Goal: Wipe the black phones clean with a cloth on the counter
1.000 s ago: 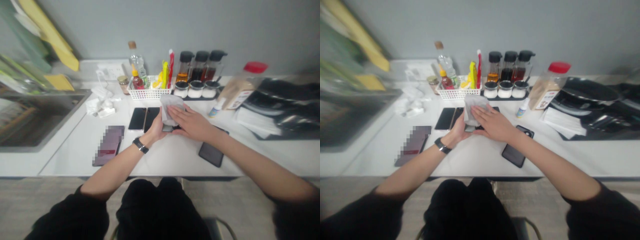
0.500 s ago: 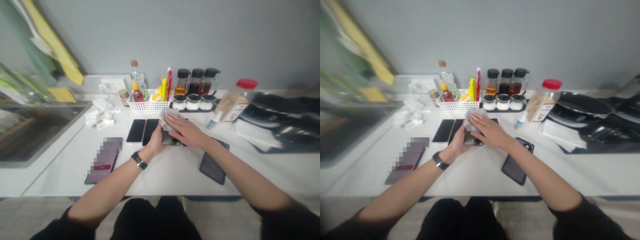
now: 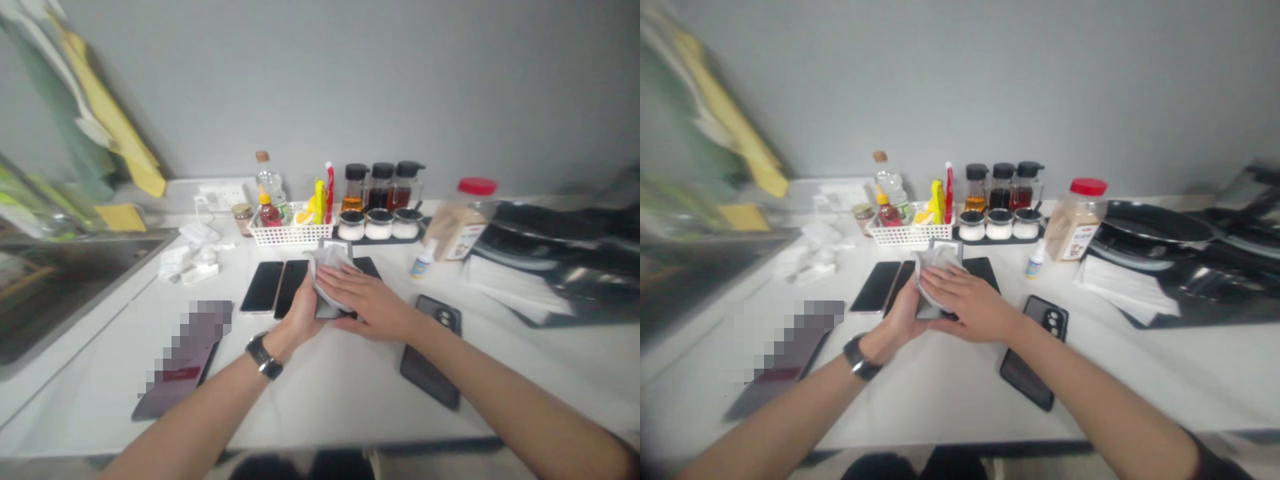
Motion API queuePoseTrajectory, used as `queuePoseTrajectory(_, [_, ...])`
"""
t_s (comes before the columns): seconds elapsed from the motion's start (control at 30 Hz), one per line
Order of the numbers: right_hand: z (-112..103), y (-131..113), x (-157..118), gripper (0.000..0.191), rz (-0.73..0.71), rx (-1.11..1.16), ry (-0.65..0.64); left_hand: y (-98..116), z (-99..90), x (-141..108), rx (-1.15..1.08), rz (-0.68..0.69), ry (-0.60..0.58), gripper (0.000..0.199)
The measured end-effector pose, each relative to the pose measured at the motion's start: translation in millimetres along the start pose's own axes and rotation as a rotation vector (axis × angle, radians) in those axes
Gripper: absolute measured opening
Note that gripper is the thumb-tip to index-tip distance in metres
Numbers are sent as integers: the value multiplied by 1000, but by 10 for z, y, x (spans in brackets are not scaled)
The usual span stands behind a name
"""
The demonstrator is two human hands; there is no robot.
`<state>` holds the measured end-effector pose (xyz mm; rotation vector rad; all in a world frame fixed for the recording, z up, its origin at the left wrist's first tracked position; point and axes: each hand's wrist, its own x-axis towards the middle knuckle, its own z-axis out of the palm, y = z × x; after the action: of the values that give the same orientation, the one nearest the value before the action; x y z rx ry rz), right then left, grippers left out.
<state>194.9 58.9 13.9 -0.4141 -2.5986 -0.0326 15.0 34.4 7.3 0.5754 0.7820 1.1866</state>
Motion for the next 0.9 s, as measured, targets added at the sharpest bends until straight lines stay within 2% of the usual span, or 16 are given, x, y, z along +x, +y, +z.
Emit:
queuePoseTrajectory(0.1, [-13,-3,-24,65,-61,-1,6,45,-9,-3,5,19,-40,45])
queuePoseTrajectory(0.17, [-52,72,-48,62,33,-40,39,56,-3,-9,4,13,-62,45])
queuePoseTrajectory(0.23, [-84,160,-62,70,158,-68,63,39,13,-26,65,-90,-142,55])
queuePoseTrajectory(0.3, [-84,197,-56,83,198,-44,51,9,28,-49,143,-191,-191,64])
queuePoseTrajectory(0.33, [-71,184,-46,89,175,-14,38,-3,30,-58,157,-188,-161,62])
queuePoseTrajectory(0.43, [-5,60,-5,99,31,67,-12,0,6,-63,104,-31,11,41])
queuePoseTrajectory(0.5, [20,-11,10,101,-50,78,-28,32,-19,-51,75,12,70,41])
queuePoseTrajectory(0.57, [7,-8,6,96,-76,58,-33,63,-23,-41,64,-1,86,49])
queuePoseTrajectory(0.63, [-31,65,-16,90,-15,9,-23,71,2,-40,43,-26,79,54])
queuePoseTrajectory(0.7, [-57,145,-37,91,98,-54,4,55,42,-47,28,-90,-3,61])
queuePoseTrajectory(0.77, [-43,156,-39,99,150,-83,23,33,63,-52,22,-125,-61,66])
queuePoseTrajectory(0.9, [59,-52,27,111,-7,-10,-24,55,12,-22,-40,-9,-10,71])
